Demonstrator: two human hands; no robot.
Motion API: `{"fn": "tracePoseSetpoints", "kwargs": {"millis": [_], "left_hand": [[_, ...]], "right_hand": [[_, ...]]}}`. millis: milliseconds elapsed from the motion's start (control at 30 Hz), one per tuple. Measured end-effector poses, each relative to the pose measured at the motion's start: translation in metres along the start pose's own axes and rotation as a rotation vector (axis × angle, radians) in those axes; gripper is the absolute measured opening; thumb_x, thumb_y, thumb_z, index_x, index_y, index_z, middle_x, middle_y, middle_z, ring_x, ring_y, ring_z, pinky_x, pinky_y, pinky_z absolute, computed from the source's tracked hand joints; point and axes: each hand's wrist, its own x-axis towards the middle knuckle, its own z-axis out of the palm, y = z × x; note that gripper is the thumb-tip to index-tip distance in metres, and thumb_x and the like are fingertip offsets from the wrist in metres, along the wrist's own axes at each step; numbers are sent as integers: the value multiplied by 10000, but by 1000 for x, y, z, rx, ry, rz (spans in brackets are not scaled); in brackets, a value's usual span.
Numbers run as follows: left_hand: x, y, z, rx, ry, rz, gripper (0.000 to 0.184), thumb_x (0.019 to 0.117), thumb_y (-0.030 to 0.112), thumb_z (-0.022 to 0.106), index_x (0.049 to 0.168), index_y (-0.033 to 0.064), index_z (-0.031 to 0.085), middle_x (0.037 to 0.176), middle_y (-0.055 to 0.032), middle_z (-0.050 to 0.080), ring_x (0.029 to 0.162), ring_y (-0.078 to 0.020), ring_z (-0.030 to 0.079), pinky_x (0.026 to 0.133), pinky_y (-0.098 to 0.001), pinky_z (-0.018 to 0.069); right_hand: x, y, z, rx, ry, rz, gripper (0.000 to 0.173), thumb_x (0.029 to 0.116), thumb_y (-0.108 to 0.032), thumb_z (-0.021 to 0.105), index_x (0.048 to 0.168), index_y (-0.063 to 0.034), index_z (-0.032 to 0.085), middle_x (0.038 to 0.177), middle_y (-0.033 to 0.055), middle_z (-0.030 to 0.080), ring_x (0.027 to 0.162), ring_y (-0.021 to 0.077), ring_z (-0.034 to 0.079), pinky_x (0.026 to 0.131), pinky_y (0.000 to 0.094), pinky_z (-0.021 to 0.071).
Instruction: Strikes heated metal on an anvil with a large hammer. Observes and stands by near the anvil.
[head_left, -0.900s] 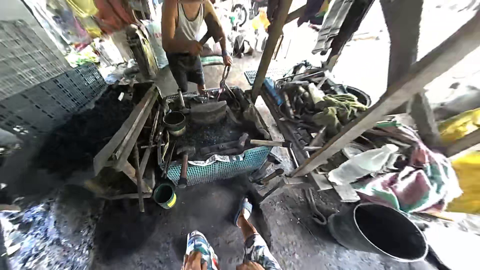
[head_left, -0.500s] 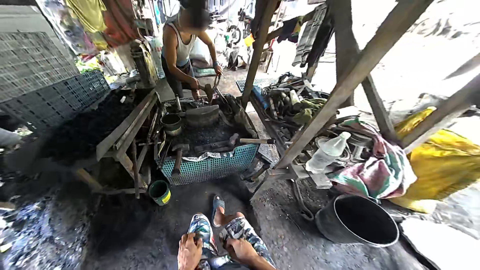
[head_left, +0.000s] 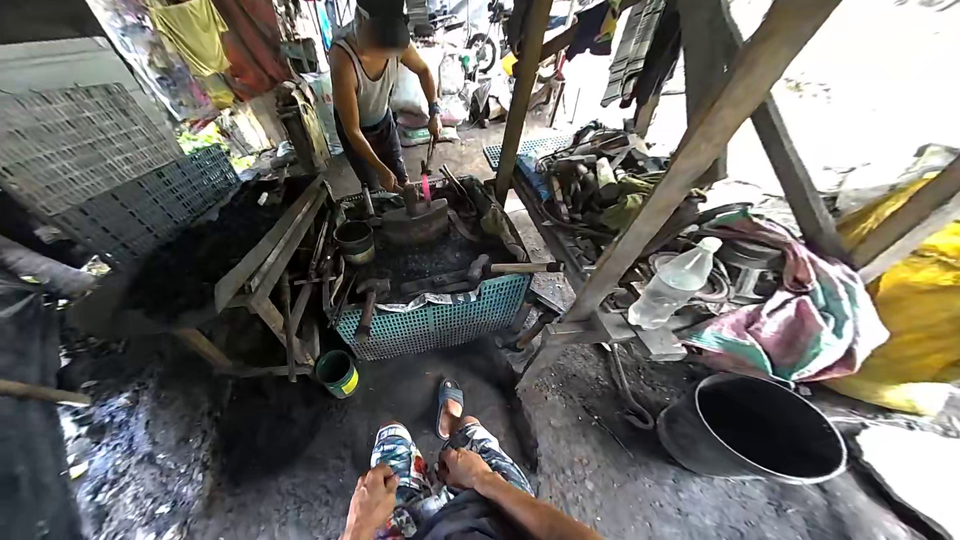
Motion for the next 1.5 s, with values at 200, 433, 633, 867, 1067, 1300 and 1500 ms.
{"fn": "tracePoseSetpoints", "kwargs": {"millis": [200,433,633,867,1067,1300,1500], "left_hand": [[35,55,6,-75,20,194,327,1028,375,537,1136,123,715,1024,-81,733,984,-219,710,924,-485,569],[84,82,66,-145,-72,207,432,1066,427,467,1174,86,709,1175,-127,713,1146,-252,672,1034,-493,515],[81,64,64,-190,-40,189,443,1062,450,487,1164,88,722,1162,-120,720,1132,-242,678,1036,-488,514],[84,50,65,-270,4,124,345,1035,381,549,1141,105,728,1131,-91,723,1100,-209,680,1019,-470,521],[82,57,65,-194,-22,159,324,1032,350,540,1122,105,731,1128,-90,725,1093,-207,684,1011,-458,526],[84,56,66,-183,-35,139,319,1032,354,539,1133,115,725,1096,-87,729,1074,-214,690,989,-467,534],[82,58,67,-174,-47,118,325,1032,365,534,1140,127,726,1121,-84,728,1091,-212,687,999,-479,531]], "right_hand": [[9,18,7,28,60,-69,374,1003,-390,547,1243,-136,681,1248,185,706,1197,407,660,962,678,518],[7,19,6,44,82,-18,514,943,-419,651,1304,-54,657,1280,221,688,1230,407,643,1033,655,490],[-4,11,0,47,155,-16,517,887,-365,706,1339,-120,655,1363,179,649,1287,374,607,1056,628,493],[-2,18,-2,110,311,-31,329,912,-226,628,1224,-183,725,1297,113,683,1260,282,625,1072,520,515],[-1,14,-1,41,193,20,400,829,-255,719,1219,-172,721,1262,139,711,1222,348,654,1008,613,530],[-5,14,-6,71,198,54,336,907,-304,630,1213,-208,729,1241,119,726,1210,331,665,1003,608,531],[-6,15,-7,75,194,53,332,947,-342,582,1223,-216,719,1239,118,728,1201,333,672,992,614,533]]}}
